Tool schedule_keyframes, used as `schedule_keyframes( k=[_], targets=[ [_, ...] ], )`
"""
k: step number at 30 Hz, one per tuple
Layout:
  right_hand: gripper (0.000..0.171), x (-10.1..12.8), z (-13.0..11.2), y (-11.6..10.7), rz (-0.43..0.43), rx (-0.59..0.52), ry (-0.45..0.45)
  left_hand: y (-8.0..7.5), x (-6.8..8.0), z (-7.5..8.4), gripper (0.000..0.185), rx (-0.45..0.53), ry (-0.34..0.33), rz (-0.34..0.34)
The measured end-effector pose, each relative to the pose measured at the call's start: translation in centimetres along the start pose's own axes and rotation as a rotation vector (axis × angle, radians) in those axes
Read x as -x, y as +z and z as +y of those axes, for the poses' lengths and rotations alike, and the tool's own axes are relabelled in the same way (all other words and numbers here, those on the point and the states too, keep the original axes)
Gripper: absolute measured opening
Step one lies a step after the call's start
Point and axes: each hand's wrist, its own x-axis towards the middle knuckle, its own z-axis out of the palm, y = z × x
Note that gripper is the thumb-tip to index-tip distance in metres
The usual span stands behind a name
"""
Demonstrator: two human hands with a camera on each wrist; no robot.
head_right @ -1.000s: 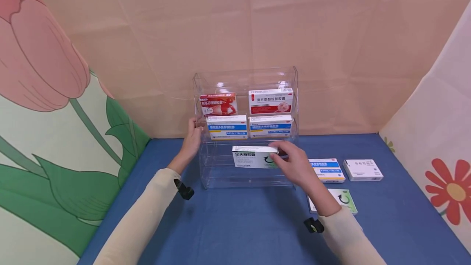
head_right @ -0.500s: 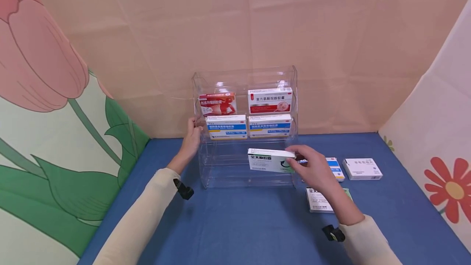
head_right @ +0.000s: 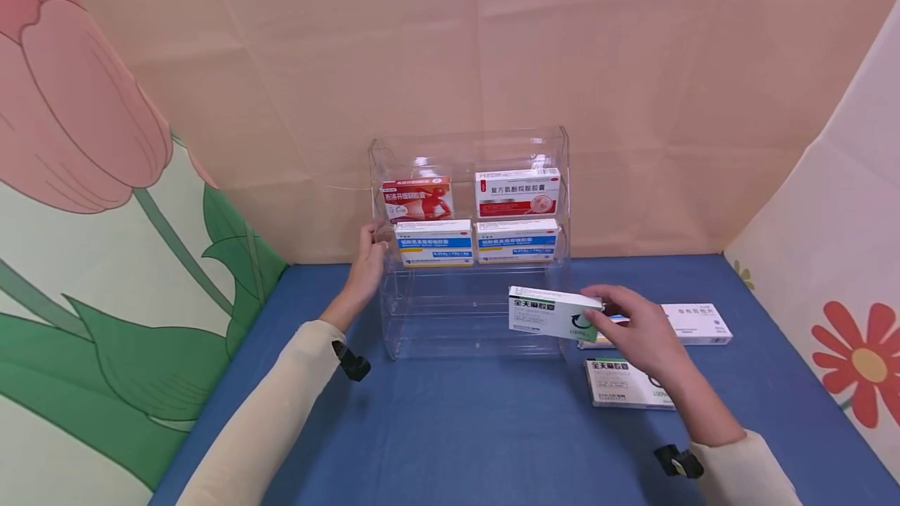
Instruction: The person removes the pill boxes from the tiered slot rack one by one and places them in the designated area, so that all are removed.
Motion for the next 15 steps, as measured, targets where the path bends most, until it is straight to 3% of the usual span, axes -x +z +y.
schedule_keyframes(
  k=[8,15],
  targets=[
    [0.04,0.8,1.0,-1.7,-0.063,0.002,0.065,-0.1,-0.1,0.0,0.049,0.012,0.011,-0.002],
    [0.038,1.5,2.1,-3.1,-0.092,0.015,0.067,-0.1,0.0,0.0,0.048,0.005,-0.001,-0.004]
  ],
)
